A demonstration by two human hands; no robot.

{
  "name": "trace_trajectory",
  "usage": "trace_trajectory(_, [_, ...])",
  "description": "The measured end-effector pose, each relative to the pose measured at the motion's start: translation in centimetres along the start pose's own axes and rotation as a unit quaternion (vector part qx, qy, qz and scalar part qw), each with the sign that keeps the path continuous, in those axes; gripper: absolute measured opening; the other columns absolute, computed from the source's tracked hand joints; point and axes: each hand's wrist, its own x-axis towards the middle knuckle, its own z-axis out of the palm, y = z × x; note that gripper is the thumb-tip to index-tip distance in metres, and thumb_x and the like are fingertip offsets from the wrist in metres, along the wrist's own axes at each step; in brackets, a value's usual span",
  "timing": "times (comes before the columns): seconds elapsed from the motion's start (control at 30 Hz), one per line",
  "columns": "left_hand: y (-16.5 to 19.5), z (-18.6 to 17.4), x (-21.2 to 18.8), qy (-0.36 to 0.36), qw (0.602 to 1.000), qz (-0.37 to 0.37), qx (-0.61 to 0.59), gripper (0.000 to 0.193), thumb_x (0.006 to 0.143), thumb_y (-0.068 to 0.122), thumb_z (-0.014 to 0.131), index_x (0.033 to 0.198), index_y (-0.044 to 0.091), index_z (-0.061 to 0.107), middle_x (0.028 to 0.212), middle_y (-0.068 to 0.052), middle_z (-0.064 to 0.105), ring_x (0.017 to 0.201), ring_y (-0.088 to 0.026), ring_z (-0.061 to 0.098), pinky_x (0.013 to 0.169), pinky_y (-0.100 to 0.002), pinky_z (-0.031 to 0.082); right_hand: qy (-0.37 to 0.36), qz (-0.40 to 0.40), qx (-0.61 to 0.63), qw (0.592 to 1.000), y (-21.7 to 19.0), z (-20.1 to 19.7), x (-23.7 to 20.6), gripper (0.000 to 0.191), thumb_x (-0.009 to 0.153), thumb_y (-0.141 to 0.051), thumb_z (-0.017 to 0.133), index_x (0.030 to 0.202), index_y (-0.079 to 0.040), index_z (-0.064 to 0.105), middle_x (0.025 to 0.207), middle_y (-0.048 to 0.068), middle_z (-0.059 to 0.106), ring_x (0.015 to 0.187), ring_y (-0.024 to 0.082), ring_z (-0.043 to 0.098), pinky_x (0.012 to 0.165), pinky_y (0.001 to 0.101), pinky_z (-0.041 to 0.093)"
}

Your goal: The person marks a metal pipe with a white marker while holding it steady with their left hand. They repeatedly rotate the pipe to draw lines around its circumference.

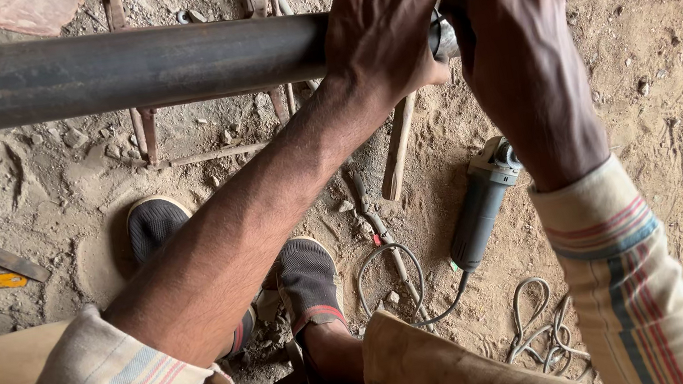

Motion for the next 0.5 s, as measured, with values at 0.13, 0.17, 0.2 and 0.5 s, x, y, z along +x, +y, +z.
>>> trace_trajectory(0.13, [-0.2,0.0,-0.2,-0.028,1.000,0.007,0.010,0.081,0.049,0.060,0.096,0.102,0.005,0.068,0.138,-0.021,0.050,0.133,-0.041,0.042,0.112,-0.067,0.031,-0.066,0.122,0.061,0.988,-0.8,0.3,-1.3,0.014,0.116,-0.008,0.063,0.108,0.000,0.072,0.090,0.012,0.071,0.061,0.018,0.065,0.050,0.0336,0.049])
trace_trajectory(0.17, [-0.3,0.2,-0.3,-0.033,0.999,0.007,0.008,0.077,0.053,0.057,0.096,0.102,0.005,0.067,0.138,-0.021,0.051,0.134,-0.040,0.042,0.114,-0.066,0.031,-0.054,0.117,0.041,0.991,-1.1,0.5,-1.7,0.013,0.114,-0.008,0.064,0.107,-0.001,0.073,0.090,0.011,0.071,0.061,0.019,0.064,0.053,0.0350,0.050])
trace_trajectory(0.2, [-0.4,0.5,-0.4,-0.038,0.999,0.007,0.005,0.073,0.056,0.055,0.095,0.102,0.005,0.067,0.137,-0.021,0.051,0.134,-0.040,0.042,0.115,-0.066,0.031,-0.042,0.111,0.020,0.993,-1.5,0.6,-2.2,0.011,0.111,-0.007,0.066,0.106,-0.002,0.073,0.090,0.011,0.072,0.061,0.020,0.064,0.056,0.0364,0.051])
trace_trajectory(0.5, [-0.9,1.8,-0.7,0.055,0.997,0.051,-0.004,0.073,0.058,0.041,0.097,0.115,0.006,0.066,0.152,-0.024,0.044,0.143,-0.040,0.039,0.122,-0.069,0.026,0.052,0.130,0.132,0.981,-1.4,1.5,-5.8,0.010,0.113,-0.008,0.067,0.115,-0.001,0.074,0.112,0.011,0.077,0.088,0.019,0.077,0.079,0.0305,0.064])
